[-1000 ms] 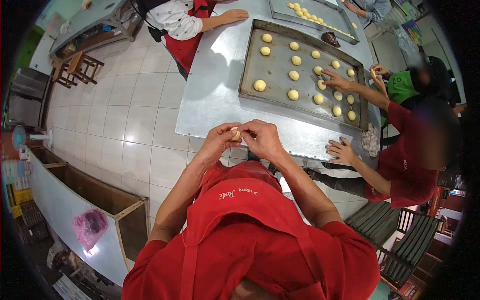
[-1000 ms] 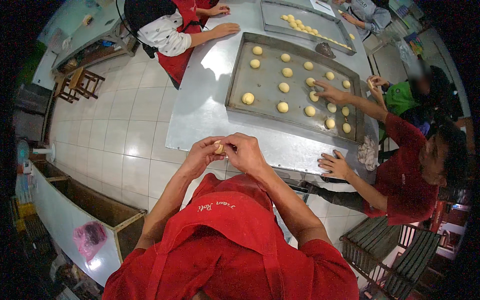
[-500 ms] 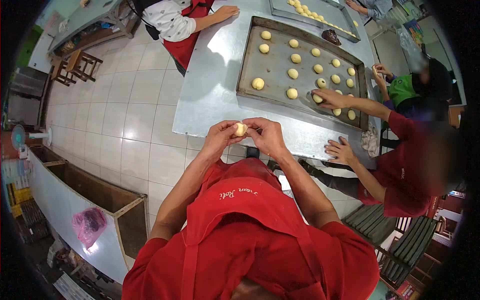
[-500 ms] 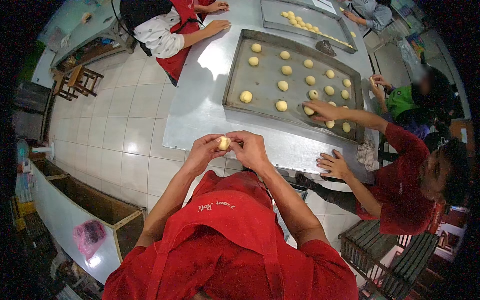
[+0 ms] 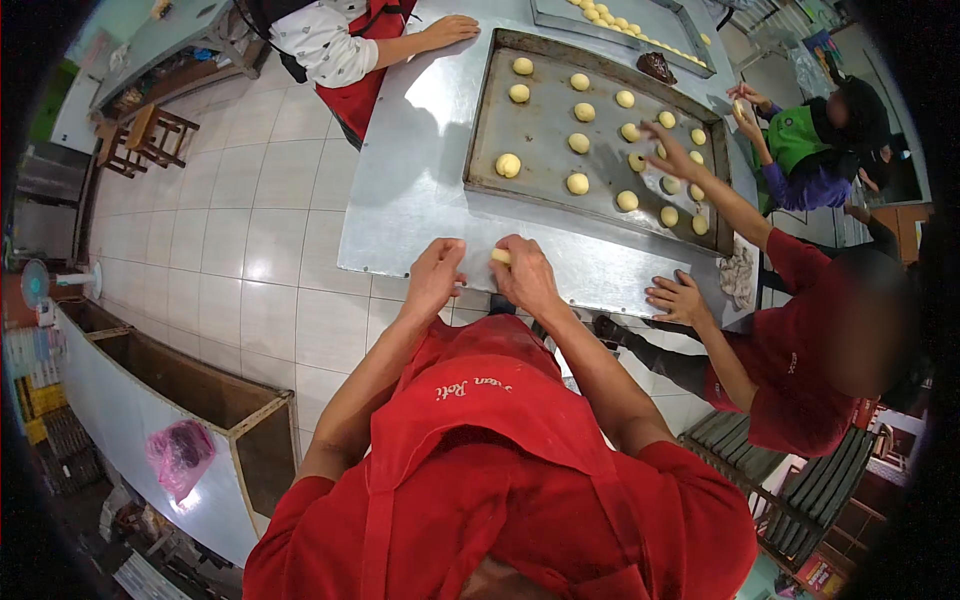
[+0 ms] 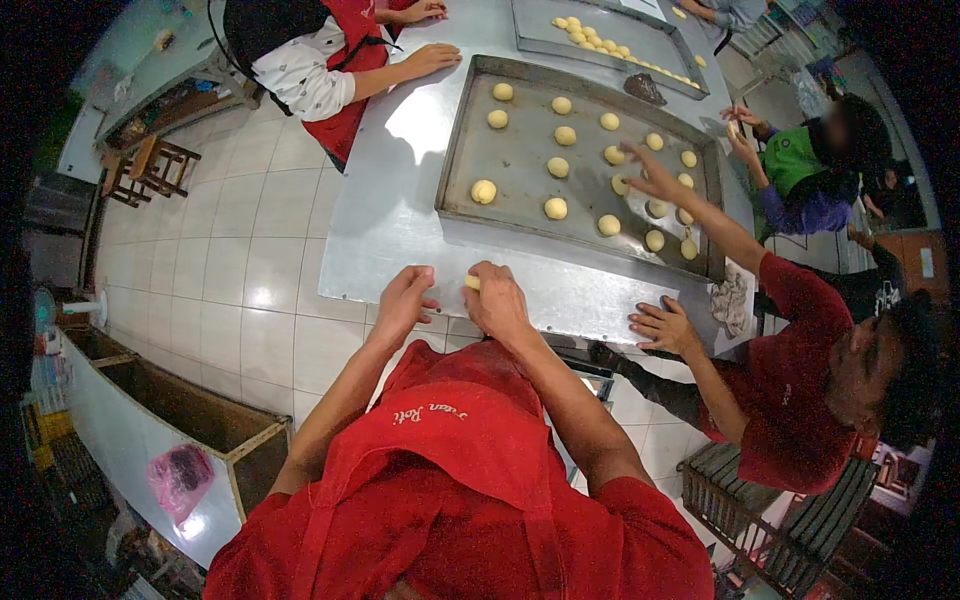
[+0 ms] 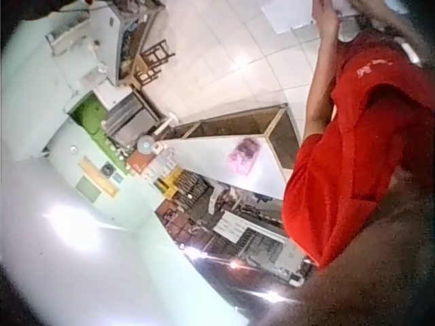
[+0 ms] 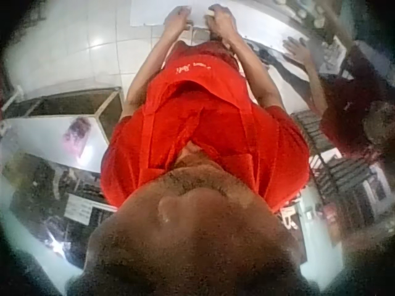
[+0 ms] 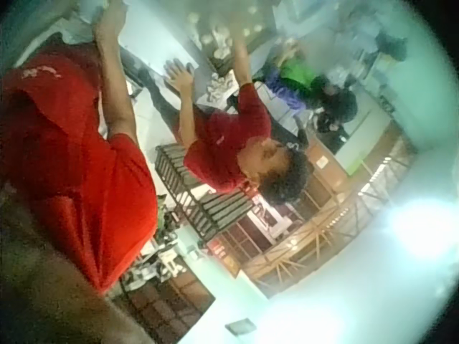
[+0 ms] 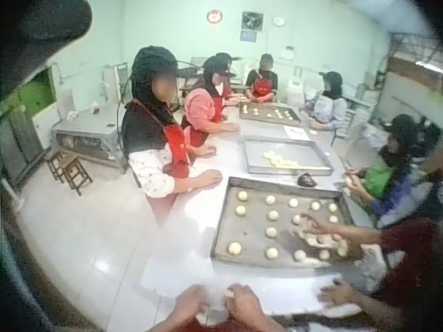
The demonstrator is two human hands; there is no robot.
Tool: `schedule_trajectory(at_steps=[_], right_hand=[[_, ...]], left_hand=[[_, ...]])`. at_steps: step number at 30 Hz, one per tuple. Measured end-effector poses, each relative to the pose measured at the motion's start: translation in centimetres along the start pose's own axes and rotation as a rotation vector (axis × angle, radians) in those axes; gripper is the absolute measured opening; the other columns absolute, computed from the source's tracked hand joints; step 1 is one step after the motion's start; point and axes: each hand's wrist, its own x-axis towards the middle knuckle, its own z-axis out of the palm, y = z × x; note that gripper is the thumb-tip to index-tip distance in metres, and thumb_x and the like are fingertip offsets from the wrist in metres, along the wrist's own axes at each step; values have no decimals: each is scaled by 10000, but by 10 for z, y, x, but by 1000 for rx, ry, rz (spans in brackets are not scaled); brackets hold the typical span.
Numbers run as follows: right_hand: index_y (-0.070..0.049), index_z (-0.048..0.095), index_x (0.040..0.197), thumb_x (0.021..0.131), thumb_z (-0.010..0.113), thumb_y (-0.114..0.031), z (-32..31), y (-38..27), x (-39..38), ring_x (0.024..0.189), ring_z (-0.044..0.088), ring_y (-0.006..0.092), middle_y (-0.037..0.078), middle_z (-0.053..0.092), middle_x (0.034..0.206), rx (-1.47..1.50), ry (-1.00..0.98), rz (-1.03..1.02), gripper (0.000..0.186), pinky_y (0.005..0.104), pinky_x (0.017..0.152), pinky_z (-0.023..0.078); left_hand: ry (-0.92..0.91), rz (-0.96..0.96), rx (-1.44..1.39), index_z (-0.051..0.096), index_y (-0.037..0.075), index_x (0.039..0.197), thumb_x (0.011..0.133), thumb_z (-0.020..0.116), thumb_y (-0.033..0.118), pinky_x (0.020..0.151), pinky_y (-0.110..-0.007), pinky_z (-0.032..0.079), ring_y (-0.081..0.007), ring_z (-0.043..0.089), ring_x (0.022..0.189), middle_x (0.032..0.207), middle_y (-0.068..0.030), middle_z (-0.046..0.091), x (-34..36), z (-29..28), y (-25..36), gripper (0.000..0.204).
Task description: The recorder organizes dough balls on a tray with other workers and then prepares to use a large industrial mixer.
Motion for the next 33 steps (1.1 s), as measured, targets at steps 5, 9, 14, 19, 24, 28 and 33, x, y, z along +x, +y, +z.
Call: schedule_trajectory(at_steps=[5,9,14,19,24,28,33], right_hand=[[15,595,1110,799,685,-59,-1,-19,1,1060,519,410,222,590,1100,-355,-87,-69,332,459,918,466],[19,603,1112,810,621,-30,5,-10,8,1039,509,399,209,576,1097,-274,-111,-247,306,465,926,465],[-1,602,1131,807,634,-28,5,-5,15,1024,547,419,222,583,1100,-388,-308,-188,327,482,892,496],[-6,629,1147,771,702,-94,-46,-8,109,985,616,440,247,635,1056,-1,50,-195,393,492,878,515],[-14,683,1100,776,707,-114,-42,67,221,1043,623,419,236,661,1077,-94,67,-111,340,470,902,518],[-68,694,1134,764,711,-141,-17,112,250,1051,628,415,242,658,1103,-261,-35,-103,377,453,927,516],[-88,708,1116,721,693,-79,-36,44,217,1069,615,399,216,659,1112,-232,-81,-129,396,441,937,514]], left_hand=[[65,79,101,606,59,1240,998,558,377,650,-283,504,-138,614,844,1107,-62,643,-10,-36,-10,403],[63,111,68,609,64,1245,1012,547,360,672,-279,498,-140,617,842,1107,-57,652,-16,-54,-24,382],[144,86,-4,615,69,1244,1012,562,343,681,-280,490,-142,621,834,1109,-53,654,-28,-80,-45,363],[268,71,-60,621,81,1237,1014,563,335,681,-277,489,-133,615,824,1088,-43,645,-44,-97,-64,343],[350,46,-107,621,86,1247,1025,537,321,708,-279,492,-132,604,847,1082,-49,642,-53,-94,-64,334],[344,43,-106,618,78,1247,1026,535,318,711,-280,491,-130,601,846,1092,-49,639,-51,-84,-61,337],[418,38,-146,621,79,1243,1025,536,307,711,-283,490,-128,601,848,1098,-52,642,-64,-84,-73,327]])
